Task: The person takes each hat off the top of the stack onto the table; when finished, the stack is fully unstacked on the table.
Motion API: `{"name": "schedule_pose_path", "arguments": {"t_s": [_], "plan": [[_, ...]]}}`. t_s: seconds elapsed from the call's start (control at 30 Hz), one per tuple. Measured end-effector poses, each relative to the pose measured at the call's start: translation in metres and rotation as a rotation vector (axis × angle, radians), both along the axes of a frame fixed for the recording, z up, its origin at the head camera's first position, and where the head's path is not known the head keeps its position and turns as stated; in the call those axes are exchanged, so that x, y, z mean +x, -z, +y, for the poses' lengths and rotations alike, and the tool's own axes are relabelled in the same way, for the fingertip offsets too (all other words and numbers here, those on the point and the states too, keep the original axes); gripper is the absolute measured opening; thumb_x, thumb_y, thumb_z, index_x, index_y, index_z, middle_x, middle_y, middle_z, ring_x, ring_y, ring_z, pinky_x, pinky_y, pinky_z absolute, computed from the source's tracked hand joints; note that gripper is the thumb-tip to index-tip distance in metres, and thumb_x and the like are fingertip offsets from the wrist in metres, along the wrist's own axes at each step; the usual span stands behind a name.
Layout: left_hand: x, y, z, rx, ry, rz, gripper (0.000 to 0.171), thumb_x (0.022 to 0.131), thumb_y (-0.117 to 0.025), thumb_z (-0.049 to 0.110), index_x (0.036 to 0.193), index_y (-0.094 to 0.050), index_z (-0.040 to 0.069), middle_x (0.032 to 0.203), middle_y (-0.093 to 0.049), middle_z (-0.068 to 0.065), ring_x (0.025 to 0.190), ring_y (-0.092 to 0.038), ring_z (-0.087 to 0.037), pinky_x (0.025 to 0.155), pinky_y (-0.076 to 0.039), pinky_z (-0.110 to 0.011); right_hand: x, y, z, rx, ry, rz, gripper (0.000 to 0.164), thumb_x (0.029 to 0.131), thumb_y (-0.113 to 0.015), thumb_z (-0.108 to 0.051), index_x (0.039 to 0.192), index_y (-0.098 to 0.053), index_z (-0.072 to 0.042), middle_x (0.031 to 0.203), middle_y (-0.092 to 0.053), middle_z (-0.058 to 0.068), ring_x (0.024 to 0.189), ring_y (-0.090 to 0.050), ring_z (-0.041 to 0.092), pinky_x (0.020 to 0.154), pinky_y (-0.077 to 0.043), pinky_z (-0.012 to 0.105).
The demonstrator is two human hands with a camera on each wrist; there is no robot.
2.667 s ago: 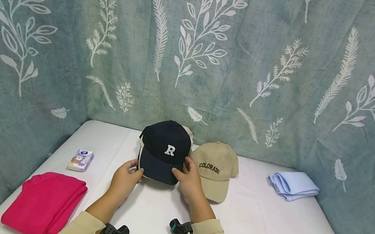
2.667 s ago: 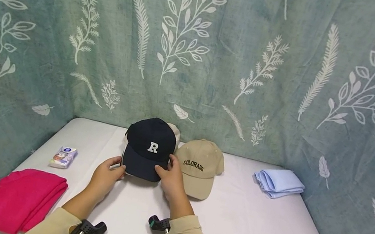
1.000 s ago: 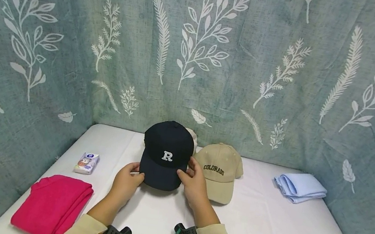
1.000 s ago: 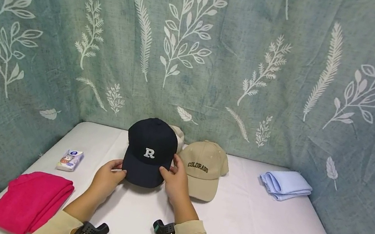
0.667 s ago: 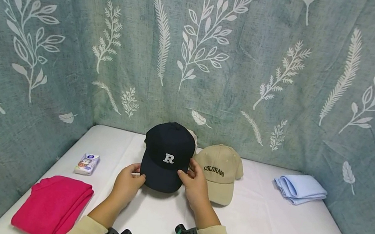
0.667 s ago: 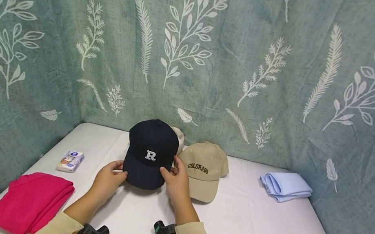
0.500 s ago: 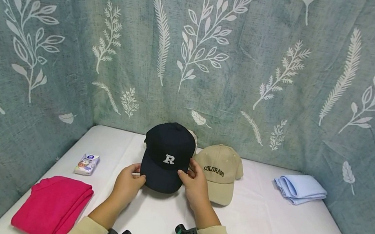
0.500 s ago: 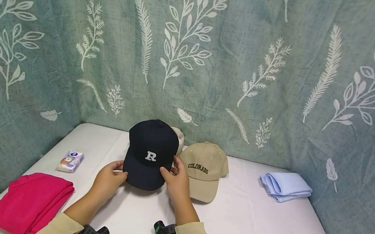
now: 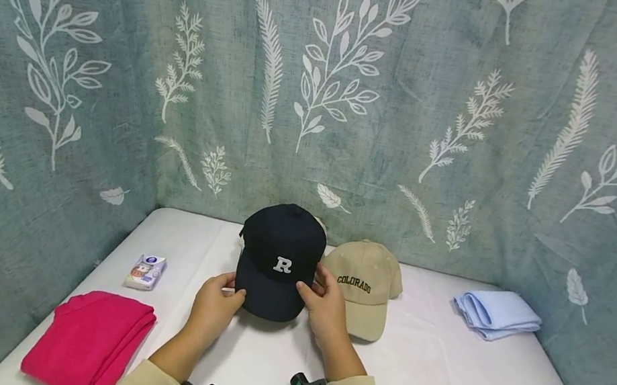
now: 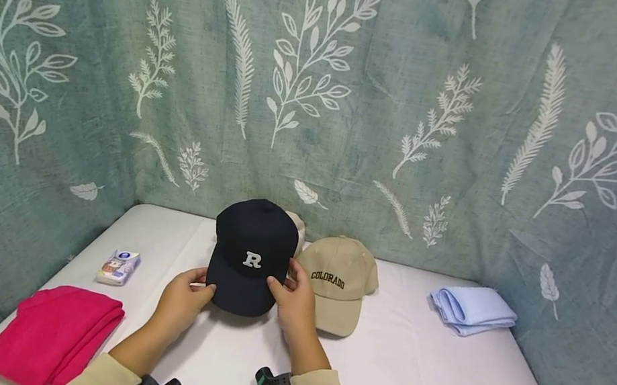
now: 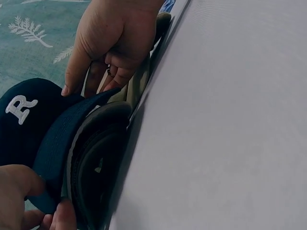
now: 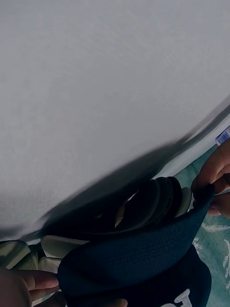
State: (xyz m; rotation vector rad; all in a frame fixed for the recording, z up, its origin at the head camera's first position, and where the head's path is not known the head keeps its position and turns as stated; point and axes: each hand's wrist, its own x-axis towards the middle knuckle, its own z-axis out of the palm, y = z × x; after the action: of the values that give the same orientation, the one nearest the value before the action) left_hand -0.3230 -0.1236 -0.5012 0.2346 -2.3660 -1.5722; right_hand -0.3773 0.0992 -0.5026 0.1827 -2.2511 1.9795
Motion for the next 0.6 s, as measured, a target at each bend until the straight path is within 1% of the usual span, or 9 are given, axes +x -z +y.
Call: {"name": "schedule_pose_path", "arguments": {"t_s": [0.1,0.23,0.43,0.6], "plan": [[0.001,0.0002,0.0005,0.001,-0.005,0.008,0.049,0.093,-0.074,0.014,0.136,-0.064,-0.006,0.118,-0.067,-0.016,0.099,-0.07,-0.023,0.077,-0.059,-0.027,0.0013,-0.0006,0.0001,0.005,0.004,0.002,0.067,0.096,-0.077,-0.02,0.156,-0.047,-0.011,0.156,-0.053,0.011,0.133,-0.057,0.033,0.111,-0.05,0.049],[0.0021,-0.0027,0.0012,0.034,-0.004,0.009,0.047,0.093,-0.074,0.015,0.135,-0.065,-0.005,0.117,-0.069,-0.016,0.097,-0.07,-0.023,0.074,-0.058,-0.026,0.0027,-0.0017,0.0,0.004,0.012,0.009,0.067,0.096,-0.078,-0.02,0.155,-0.048,-0.01,0.155,-0.054,0.012,0.132,-0.058,0.033,0.111,-0.049,0.05],[0.0036,-0.0055,0.0032,0.055,0.012,0.02,0.044,0.092,-0.075,0.013,0.132,-0.067,-0.004,0.114,-0.07,-0.015,0.092,-0.069,-0.02,0.07,-0.055,-0.024,0.0046,-0.0012,0.0026,0.0,0.006,0.01,0.07,0.095,-0.078,-0.021,0.157,-0.046,-0.009,0.157,-0.052,0.013,0.134,-0.058,0.034,0.11,-0.051,0.049],[0.0052,-0.0053,0.0064,0.09,0.031,0.014,0.039,0.093,-0.075,0.013,0.128,-0.068,-0.002,0.114,-0.069,-0.013,0.093,-0.065,-0.019,0.072,-0.053,-0.024,0.0092,0.001,0.0077,0.0,0.023,-0.008,0.069,0.095,-0.078,-0.02,0.156,-0.047,-0.009,0.157,-0.051,0.014,0.133,-0.059,0.035,0.107,-0.053,0.046]]}}
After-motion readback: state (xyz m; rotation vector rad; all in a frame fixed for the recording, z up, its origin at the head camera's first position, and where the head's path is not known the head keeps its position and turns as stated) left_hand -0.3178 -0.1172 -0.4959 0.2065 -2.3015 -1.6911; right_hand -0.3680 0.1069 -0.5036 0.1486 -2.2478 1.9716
